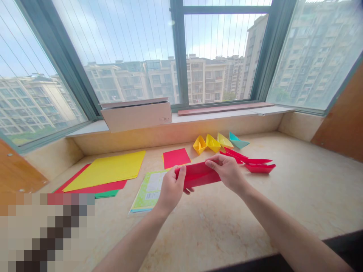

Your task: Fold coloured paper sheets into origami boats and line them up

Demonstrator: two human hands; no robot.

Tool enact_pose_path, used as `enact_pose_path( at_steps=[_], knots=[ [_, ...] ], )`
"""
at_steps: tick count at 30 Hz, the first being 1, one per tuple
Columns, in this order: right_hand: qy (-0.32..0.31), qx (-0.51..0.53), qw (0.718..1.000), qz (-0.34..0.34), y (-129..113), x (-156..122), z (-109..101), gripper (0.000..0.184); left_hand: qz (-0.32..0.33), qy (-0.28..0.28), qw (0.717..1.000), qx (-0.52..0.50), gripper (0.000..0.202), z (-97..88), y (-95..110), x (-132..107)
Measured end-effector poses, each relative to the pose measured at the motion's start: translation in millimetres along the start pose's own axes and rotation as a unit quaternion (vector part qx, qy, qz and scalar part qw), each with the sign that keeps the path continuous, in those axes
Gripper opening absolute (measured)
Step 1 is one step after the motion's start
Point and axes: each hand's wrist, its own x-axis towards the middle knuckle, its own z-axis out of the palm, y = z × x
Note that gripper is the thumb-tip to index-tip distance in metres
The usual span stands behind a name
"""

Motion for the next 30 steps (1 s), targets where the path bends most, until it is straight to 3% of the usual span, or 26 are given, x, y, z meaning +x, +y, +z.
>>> enact_pose_path(
  at_steps=[6, 11, 17, 19, 21, 24, 27, 30],
  knots=[
    [0.019, -0.020, 0.999, -0.023, 1, -2, 4, 0.031, 0.030, 0.051, 0.998, 0.032, 0.050, -0.4, -2, 0],
    [0.023, 0.001, 1.000, -0.005, -3, -2, 3, 0.038, 0.063, 0.050, 0.997, -0.001, 0.049, 1.4, 0, -3],
    [-0.048, -0.043, 0.998, -0.011, -1, 2, -6, 0.031, 0.091, 0.037, 0.994, 0.056, 0.048, -3.2, -3, -5],
    [-0.060, -0.112, 0.989, -0.072, 1, 2, -9, 0.025, 0.135, 0.015, 0.981, 0.142, 0.044, -7.8, -6, -5],
    [-0.081, -0.182, 0.968, -0.150, -1, 0, -9, 0.020, 0.201, -0.006, 0.951, 0.237, 0.039, -12.4, -8, -5],
    [-0.156, -0.233, 0.938, -0.203, -6, -8, -3, 0.019, 0.277, -0.049, 0.903, 0.324, 0.030, -17.1, -10, -6],
    [-0.207, -0.230, 0.931, -0.193, -10, -15, 3, 0.025, 0.308, -0.104, 0.881, 0.345, 0.027, -21.1, -8, -7],
    [-0.223, -0.193, 0.949, -0.109, -10, -15, -3, 0.030, 0.307, -0.100, 0.889, 0.324, 0.032, -27.3, -3, -3]
  ],
)
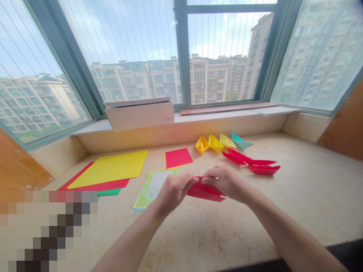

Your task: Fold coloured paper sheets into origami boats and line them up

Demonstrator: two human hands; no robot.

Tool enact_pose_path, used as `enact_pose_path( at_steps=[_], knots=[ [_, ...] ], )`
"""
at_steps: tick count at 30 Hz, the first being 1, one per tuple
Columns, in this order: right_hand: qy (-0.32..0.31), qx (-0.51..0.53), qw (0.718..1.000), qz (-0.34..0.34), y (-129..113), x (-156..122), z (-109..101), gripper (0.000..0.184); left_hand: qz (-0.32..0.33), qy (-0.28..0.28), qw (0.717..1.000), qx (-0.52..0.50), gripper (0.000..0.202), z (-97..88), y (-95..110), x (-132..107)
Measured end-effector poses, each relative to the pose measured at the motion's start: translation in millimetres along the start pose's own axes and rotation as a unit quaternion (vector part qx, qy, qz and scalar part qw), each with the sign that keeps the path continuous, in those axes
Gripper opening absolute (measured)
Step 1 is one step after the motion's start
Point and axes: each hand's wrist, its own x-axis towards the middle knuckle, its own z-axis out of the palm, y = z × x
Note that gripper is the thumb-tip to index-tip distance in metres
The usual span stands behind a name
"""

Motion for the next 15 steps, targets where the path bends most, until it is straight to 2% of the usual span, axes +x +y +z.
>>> enact_pose_path(
  at_steps=[4, 7, 10, 13, 15],
  knots=[
    [0.002, 0.076, 0.994, 0.074, 10, 1, -15, 0.026, -0.069, 0.076, 0.994, -0.043, 0.039, -7.2, -5, 5],
    [0.036, 0.113, 0.989, 0.084, 13, 4, -21, 0.032, -0.133, 0.097, 0.982, -0.096, 0.042, -6.1, -6, 8],
    [0.071, 0.189, 0.977, 0.075, 13, 4, -23, 0.044, -0.208, 0.141, 0.953, -0.167, 0.045, -2.9, -3, 11],
    [0.039, 0.264, 0.961, 0.079, 14, 3, -22, 0.054, -0.248, 0.190, 0.927, -0.207, 0.046, -0.6, 2, 14],
    [0.006, 0.283, 0.955, 0.089, 14, 4, -18, 0.055, -0.254, 0.192, 0.921, -0.222, 0.047, 0.7, 4, 14]
  ],
)
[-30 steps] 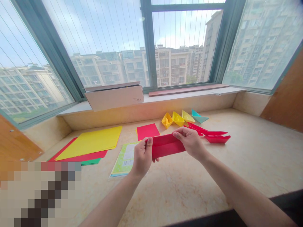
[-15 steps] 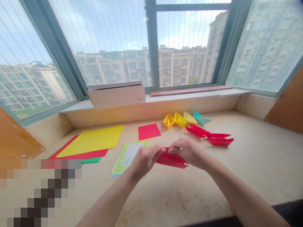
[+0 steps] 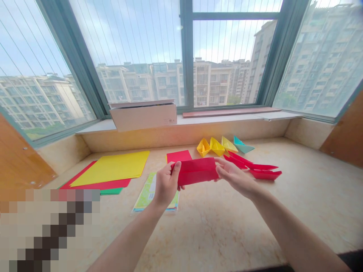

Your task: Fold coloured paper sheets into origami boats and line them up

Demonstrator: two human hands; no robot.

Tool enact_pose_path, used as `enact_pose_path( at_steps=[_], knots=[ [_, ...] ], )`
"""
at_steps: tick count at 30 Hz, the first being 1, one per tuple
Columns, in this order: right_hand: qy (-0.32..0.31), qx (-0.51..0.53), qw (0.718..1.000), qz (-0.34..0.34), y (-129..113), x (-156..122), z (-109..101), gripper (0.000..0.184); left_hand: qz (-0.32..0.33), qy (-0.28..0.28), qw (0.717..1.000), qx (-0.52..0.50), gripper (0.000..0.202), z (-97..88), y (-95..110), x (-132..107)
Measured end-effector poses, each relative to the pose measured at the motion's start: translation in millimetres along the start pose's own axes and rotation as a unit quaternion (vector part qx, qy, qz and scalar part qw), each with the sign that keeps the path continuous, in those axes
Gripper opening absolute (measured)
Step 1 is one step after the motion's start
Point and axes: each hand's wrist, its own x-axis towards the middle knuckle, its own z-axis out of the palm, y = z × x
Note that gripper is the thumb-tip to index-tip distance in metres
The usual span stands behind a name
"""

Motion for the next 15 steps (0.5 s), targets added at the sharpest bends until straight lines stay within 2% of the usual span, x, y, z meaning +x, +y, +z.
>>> enact_pose_path(
  at_steps=[3, 7, 11, 15],
  knots=[
    [0.002, 0.007, 1.000, 0.012, 3, 3, 8, 0.046, -0.002, -0.022, 1.000, -0.005, 0.048, 2.3, 1, -4],
    [0.054, 0.020, 0.998, 0.019, 6, 6, 11, 0.041, -0.004, -0.052, 0.998, -0.032, 0.049, 6.0, 0, -7],
    [0.088, 0.005, 0.996, 0.012, 9, 7, 2, 0.041, -0.054, -0.103, 0.988, -0.103, 0.045, 11.7, -3, -6],
    [0.066, -0.001, 0.998, 0.023, 10, 5, -5, 0.042, -0.098, -0.135, 0.978, -0.126, 0.039, 14.5, -6, -3]
  ],
)
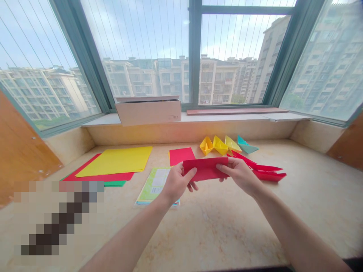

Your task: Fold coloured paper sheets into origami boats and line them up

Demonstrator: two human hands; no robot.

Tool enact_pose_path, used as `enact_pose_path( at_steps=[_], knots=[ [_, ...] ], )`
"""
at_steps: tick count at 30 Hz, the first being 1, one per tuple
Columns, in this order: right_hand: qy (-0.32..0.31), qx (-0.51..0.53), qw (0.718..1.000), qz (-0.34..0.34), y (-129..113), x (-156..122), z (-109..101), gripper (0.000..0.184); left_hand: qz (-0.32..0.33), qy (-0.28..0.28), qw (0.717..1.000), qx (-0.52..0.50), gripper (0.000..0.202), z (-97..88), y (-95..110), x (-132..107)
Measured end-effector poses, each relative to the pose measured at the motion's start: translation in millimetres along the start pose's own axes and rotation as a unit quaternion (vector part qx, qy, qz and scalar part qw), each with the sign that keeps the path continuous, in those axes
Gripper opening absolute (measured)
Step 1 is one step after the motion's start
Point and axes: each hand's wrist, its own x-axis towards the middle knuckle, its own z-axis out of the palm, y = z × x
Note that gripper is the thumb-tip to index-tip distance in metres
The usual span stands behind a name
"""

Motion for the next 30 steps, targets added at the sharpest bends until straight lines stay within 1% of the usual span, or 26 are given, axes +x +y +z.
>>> enact_pose_path(
  at_steps=[3, 5, 8, 10, 13, 15, 16, 18, 21, 22, 24, 27, 30],
  knots=[
    [-0.046, -0.024, 0.998, 0.023, 1, -2, 1, 0.037, -0.005, -0.005, 1.000, 0.009, 0.033, -5.8, 1, 4],
    [-0.058, -0.036, 0.997, 0.021, 3, -3, 3, 0.035, -0.005, -0.022, 1.000, 0.008, 0.031, -12.4, 3, 7],
    [-0.054, -0.037, 0.998, 0.002, 8, -4, 5, 0.037, 0.002, -0.058, 0.998, -0.014, 0.028, -22.5, 5, 11],
    [-0.049, -0.033, 0.998, -0.005, 12, -5, 7, 0.039, 0.003, -0.071, 0.996, -0.044, 0.029, -27.1, 6, 12],
    [-0.040, -0.022, 0.999, -0.016, 13, -6, 12, 0.041, -0.003, -0.088, 0.992, -0.087, 0.031, -30.4, 9, 12],
    [-0.043, -0.028, 0.998, -0.031, 11, -8, 16, 0.040, -0.006, -0.095, 0.991, -0.093, 0.031, -31.2, 11, 12],
    [-0.045, -0.038, 0.998, -0.038, 9, -10, 19, 0.040, -0.004, -0.092, 0.992, -0.092, 0.030, -31.3, 13, 11],
    [-0.045, -0.060, 0.996, -0.048, 6, -13, 26, 0.040, 0.006, -0.064, 0.993, -0.095, 0.028, -31.0, 15, 12],
    [-0.017, -0.078, 0.995, -0.061, 4, -18, 39, 0.039, 0.024, -0.008, 0.989, -0.148, 0.028, -29.4, 16, 12],
    [-0.006, -0.083, 0.994, -0.068, 5, -20, 43, 0.038, 0.028, -0.002, 0.985, -0.168, 0.028, -28.6, 16, 12],
    [0.005, -0.096, 0.992, -0.081, 6, -23, 51, 0.038, 0.032, -0.018, 0.982, -0.183, 0.028, -26.5, 16, 11],
    [0.003, -0.105, 0.990, -0.095, 9, -25, 59, 0.039, 0.040, -0.051, 0.987, -0.151, 0.026, -23.0, 15, 9],
    [0.014, -0.126, 0.988, -0.091, 10, -26, 62, 0.040, 0.037, -0.032, 0.994, -0.100, 0.026, -21.2, 16, 7]
  ],
)
